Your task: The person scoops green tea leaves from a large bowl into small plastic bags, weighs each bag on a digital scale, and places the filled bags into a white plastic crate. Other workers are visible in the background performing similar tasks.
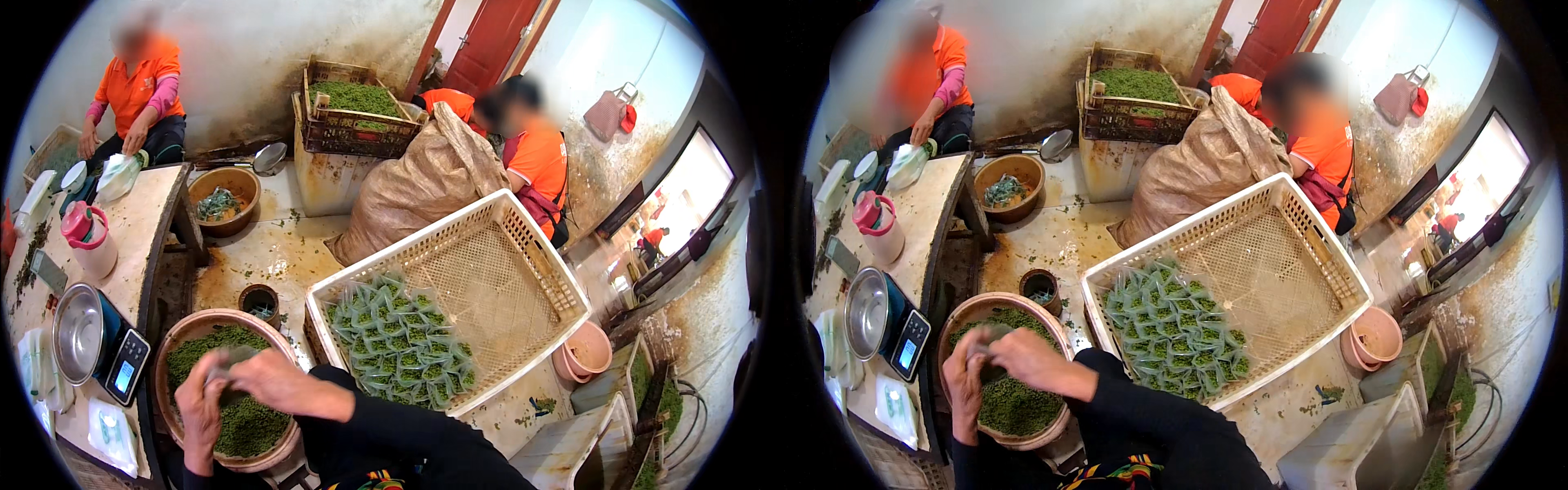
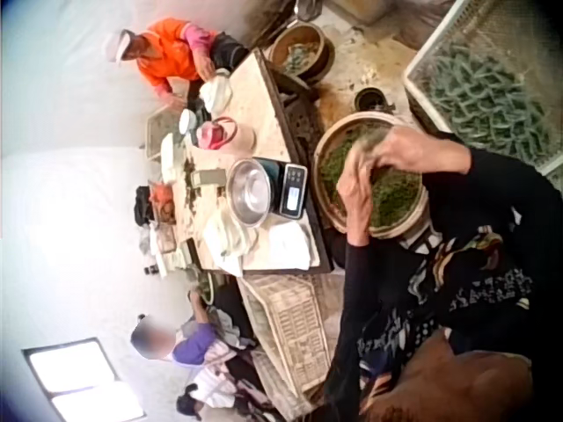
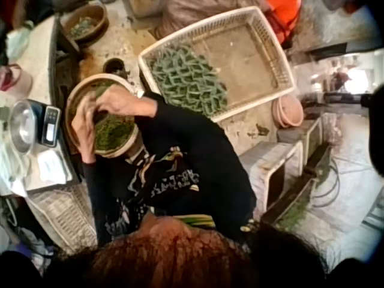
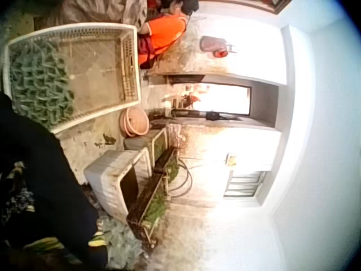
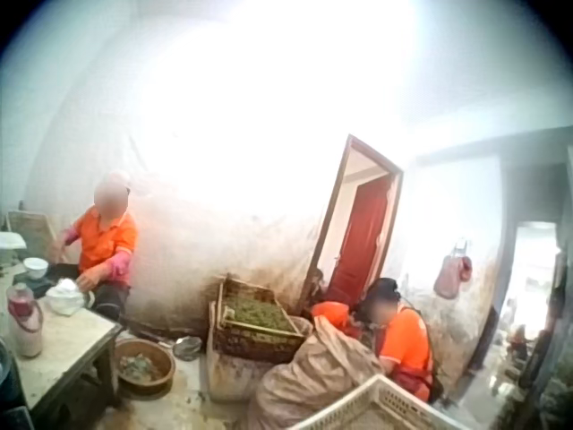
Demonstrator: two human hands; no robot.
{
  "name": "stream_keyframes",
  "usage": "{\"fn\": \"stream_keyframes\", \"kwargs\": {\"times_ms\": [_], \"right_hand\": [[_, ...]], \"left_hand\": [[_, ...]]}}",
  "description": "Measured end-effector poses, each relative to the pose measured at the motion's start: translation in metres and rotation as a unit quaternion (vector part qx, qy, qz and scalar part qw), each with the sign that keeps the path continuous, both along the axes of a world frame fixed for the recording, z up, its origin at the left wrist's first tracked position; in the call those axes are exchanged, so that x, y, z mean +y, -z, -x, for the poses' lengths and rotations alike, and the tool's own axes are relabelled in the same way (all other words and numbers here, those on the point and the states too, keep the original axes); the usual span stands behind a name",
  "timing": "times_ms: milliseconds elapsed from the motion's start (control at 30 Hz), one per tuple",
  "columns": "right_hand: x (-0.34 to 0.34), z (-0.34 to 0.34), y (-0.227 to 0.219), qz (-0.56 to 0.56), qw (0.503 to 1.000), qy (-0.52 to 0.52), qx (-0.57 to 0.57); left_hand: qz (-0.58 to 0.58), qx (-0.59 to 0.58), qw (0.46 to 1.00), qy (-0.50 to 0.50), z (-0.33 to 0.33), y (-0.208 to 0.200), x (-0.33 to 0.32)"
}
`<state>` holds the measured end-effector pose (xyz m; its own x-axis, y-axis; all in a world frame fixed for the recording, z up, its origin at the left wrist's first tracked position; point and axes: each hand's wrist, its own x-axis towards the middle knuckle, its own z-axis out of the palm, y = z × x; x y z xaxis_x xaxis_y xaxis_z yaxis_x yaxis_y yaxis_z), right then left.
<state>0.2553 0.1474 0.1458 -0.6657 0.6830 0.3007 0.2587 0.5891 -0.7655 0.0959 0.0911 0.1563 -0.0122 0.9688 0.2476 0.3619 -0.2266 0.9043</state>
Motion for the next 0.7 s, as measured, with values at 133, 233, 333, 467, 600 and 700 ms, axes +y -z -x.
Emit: {"fn": "stream_keyframes", "kwargs": {"times_ms": [133,233,333,467,600,700], "right_hand": [[0.041,-0.125,-0.022,-0.007,0.976,0.211,-0.057],[0.090,-0.265,0.017,-0.197,0.875,0.403,-0.180],[0.117,-0.332,0.048,-0.158,0.781,0.496,-0.345],[0.155,-0.340,0.110,-0.099,0.742,0.534,-0.394],[0.174,-0.319,0.173,0.004,0.780,0.458,-0.427],[0.175,-0.291,0.175,0.046,0.827,0.372,-0.419]], "left_hand": [[-0.047,-0.061,0.997,-0.025,-0.017,0.025,0.037],[0.048,-0.109,0.993,-0.025,-0.030,0.071,0.046],[0.102,-0.058,0.993,0.019,-0.055,0.085,0.045],[0.123,-0.018,0.992,0.014,-0.058,0.095,0.048],[0.132,0.029,0.990,-0.036,-0.036,0.096,0.039],[0.168,0.057,0.982,-0.068,-0.013,0.105,0.018]]}}
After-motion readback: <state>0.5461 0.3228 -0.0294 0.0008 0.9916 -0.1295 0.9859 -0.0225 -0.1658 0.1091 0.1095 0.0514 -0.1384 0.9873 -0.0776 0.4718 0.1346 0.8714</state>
